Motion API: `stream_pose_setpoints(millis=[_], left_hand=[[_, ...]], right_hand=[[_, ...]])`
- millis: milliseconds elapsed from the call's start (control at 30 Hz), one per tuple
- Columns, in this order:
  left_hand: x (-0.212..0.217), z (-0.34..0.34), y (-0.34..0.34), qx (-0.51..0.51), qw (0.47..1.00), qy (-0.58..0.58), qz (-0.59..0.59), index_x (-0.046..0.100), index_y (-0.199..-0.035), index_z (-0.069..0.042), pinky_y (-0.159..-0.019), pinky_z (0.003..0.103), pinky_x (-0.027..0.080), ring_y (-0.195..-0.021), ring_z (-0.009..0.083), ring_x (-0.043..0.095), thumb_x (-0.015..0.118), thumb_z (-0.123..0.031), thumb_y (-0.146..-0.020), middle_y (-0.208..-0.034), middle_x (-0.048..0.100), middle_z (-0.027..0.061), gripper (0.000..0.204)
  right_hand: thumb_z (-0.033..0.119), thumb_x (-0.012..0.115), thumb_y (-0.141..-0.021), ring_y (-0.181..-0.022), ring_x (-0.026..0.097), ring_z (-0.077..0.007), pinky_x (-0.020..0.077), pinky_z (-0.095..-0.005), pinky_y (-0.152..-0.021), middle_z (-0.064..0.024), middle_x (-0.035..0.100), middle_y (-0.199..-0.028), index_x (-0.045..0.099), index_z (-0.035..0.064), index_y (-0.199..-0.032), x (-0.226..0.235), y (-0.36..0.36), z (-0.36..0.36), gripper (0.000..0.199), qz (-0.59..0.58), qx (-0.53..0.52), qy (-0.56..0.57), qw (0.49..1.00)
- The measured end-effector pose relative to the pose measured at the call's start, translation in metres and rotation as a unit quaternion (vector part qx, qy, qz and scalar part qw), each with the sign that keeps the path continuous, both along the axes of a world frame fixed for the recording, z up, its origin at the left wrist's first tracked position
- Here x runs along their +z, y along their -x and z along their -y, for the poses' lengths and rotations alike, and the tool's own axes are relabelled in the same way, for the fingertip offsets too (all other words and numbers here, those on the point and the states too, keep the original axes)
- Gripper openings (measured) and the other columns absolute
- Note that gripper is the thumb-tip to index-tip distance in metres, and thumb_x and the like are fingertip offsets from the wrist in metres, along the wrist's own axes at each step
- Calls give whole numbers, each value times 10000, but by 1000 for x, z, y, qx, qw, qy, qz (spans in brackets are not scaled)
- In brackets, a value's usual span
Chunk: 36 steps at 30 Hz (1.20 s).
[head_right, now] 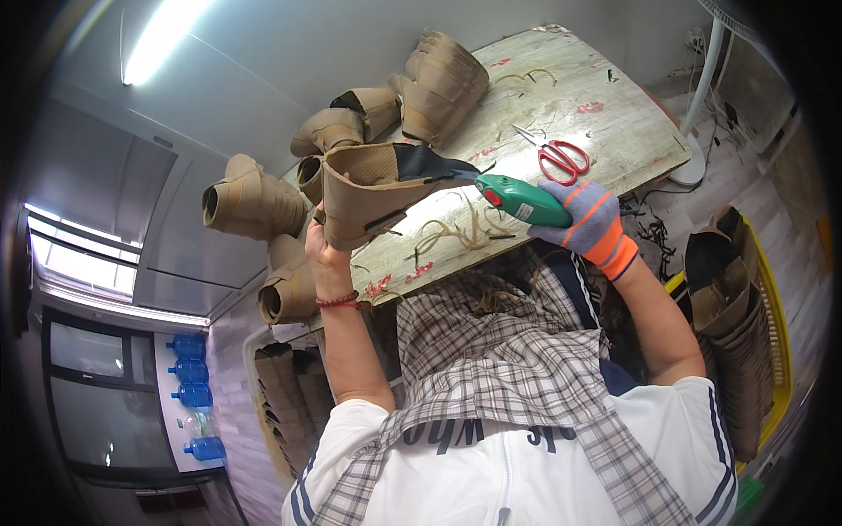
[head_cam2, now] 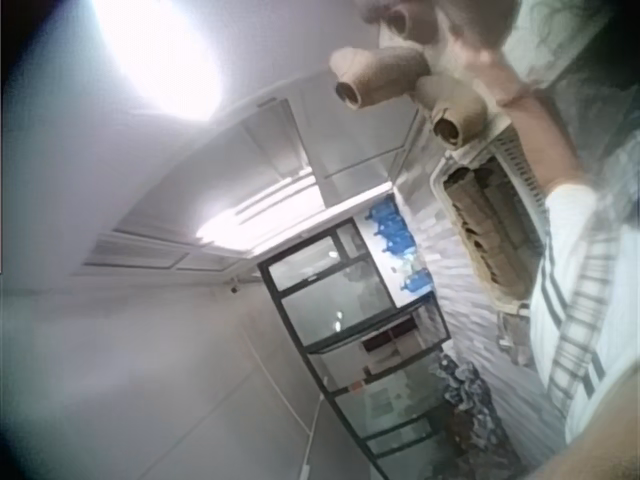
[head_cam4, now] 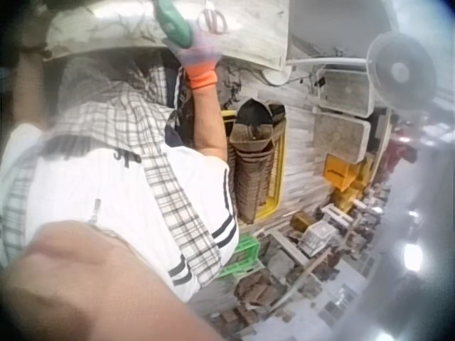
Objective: The person trims the edges of shoe uppers using a rotary cutter and scissors. They repeatedly pick up individual uppers from a white basket, trim the edges, and place them on a table or into a yellow basket.
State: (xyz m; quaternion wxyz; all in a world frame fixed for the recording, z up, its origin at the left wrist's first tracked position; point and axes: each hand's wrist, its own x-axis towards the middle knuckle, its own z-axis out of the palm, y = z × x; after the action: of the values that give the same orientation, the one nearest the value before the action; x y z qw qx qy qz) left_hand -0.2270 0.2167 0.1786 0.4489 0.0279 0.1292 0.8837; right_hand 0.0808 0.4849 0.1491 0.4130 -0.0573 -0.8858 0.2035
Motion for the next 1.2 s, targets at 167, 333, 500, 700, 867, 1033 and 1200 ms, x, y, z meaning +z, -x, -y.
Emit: stream_pose_setpoints(millis=[167, 333, 500, 700, 867, 1033, 1200], left_hand=[[-3, -3, -4, -7, 1000, 5, -26, 573, -1140, 58, -953, 461, 489, -1049, 313, 620, 401, -107, -977, -1146, 636, 204, 288], [-16, -6, 2, -27, 1000, 14, -1, 569, -1139, 57, -954, 462, 488, -1054, 325, 616, 405, -110, -974, -1149, 632, 211, 286], [-13, -13, -8, -101, 991, -89, -6, 569, -1138, 62, -951, 469, 487, -1057, 334, 615, 416, -125, -977, -1149, 631, 218, 290], [-11, -17, -9, -63, 997, -41, -25, 567, -1161, 46, -963, 483, 475, -1077, 338, 605, 449, -161, -985, -1165, 629, 204, 296], [-5, -21, -30, -44, 994, -64, -73, 544, -1230, 30, -995, 496, 448, -1133, 333, 576, 515, -218, -973, -1235, 599, 180, 358], [2, -28, -55, 110, 966, 56, -226, 528, -1263, 12, -997, 496, 445, -1142, 326, 569, 565, -196, -949, -1259, 590, 131, 379], [6, -31, -75, 140, 924, 86, -345, 588, -1206, -19, -920, 358, 509, -1061, 209, 616, 618, -22, -893, -1166, 641, 84, 314]], right_hand=[[311, 864, -568, -649, 605, -310, 490, -359, -594, -112, 630, -733, 690, 126, -995, 2, 5, -1, 496, -6, 26, 12, 1000], [327, 869, -560, -639, 611, -299, 489, -355, -583, -109, 635, -725, 696, 114, -1003, 10, 10, 5, 521, -6, 52, 14, 999], [343, 878, -544, -627, 614, -285, 486, -347, -570, -112, 641, -720, 699, 86, -1017, 1, 14, 3, 567, -16, 57, -18, 998], [350, 880, -550, -578, 583, -276, 467, -343, -542, -100, 623, -688, 703, 92, -1029, 0, 20, 18, 572, -31, 80, 23, 996], [346, 871, -578, -601, 605, -271, 483, -338, -561, -117, 644, -728, 694, 100, -1082, 2, 25, 34, 588, -4, 116, 103, 988], [331, 867, -638, -701, 663, -162, 525, -289, -661, -124, 695, -839, 667, 43, -1110, -7, 30, 47, 589, 4, 139, 251, 958], [316, 845, -706, -758, 641, -89, 527, -260, -689, -74, 701, -861, 633, 4, -1148, 5, 33, 58, 581, 41, 132, 412, 900]])
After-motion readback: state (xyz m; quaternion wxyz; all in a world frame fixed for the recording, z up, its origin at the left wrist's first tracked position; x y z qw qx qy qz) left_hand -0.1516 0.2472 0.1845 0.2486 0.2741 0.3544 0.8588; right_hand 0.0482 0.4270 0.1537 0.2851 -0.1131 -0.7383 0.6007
